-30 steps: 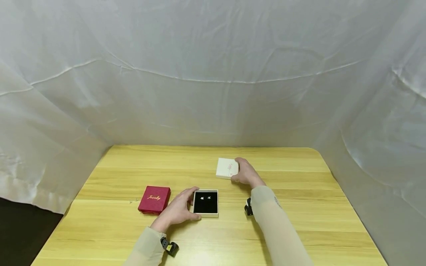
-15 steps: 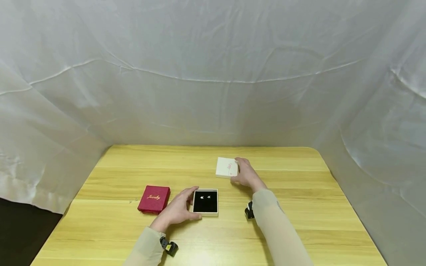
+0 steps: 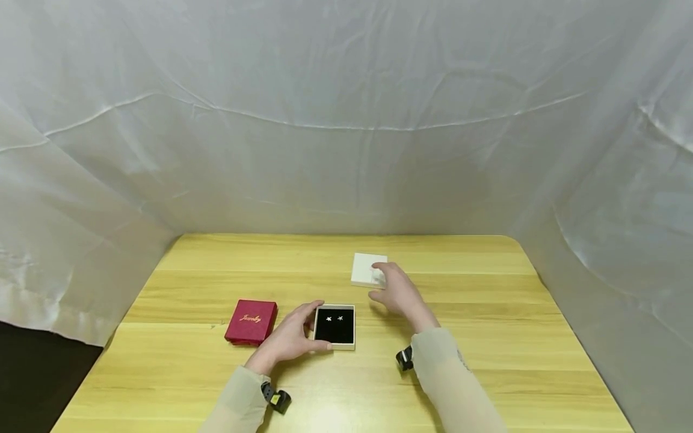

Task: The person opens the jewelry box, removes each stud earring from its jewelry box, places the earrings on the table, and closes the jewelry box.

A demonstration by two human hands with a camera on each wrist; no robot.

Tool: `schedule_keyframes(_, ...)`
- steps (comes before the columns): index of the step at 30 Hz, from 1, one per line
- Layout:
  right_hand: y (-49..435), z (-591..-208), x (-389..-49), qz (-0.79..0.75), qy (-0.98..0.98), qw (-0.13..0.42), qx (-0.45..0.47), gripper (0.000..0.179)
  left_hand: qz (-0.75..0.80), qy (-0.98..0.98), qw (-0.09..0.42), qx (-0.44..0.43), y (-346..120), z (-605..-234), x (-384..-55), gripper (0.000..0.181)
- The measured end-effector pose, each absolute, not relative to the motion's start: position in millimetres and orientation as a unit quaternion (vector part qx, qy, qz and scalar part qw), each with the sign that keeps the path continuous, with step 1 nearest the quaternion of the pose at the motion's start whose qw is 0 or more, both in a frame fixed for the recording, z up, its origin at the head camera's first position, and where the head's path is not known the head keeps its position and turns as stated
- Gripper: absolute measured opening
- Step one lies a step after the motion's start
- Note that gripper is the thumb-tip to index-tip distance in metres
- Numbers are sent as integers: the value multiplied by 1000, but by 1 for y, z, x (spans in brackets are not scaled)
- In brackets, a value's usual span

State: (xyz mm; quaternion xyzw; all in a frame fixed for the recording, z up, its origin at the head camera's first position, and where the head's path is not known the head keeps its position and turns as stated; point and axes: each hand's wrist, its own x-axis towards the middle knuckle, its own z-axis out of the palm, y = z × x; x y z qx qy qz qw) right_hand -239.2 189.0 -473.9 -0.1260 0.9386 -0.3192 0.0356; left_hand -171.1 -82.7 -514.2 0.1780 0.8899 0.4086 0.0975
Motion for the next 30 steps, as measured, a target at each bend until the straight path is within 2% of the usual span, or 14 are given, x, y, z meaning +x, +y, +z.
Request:
schedule_keyframes(7, 173, -476, -213, -356, 916, 61, -174, 47, 413, 888, 97, 174, -82, -516, -173, 95)
schedule_keyframes(14, 160, -482, -199, -371, 896, 90, -226, 38, 420, 886, 97, 173, -82, -515, -173, 94)
schedule_keyframes(23, 149, -492, -194, -359, 899, 67, -242, 24, 414, 888, 98, 174, -82, -516, -173, 94)
schedule_keyframes(30, 142, -498, -194, -336, 911, 56, -232, 20, 418, 887, 101, 171, -81, -516, -172, 94)
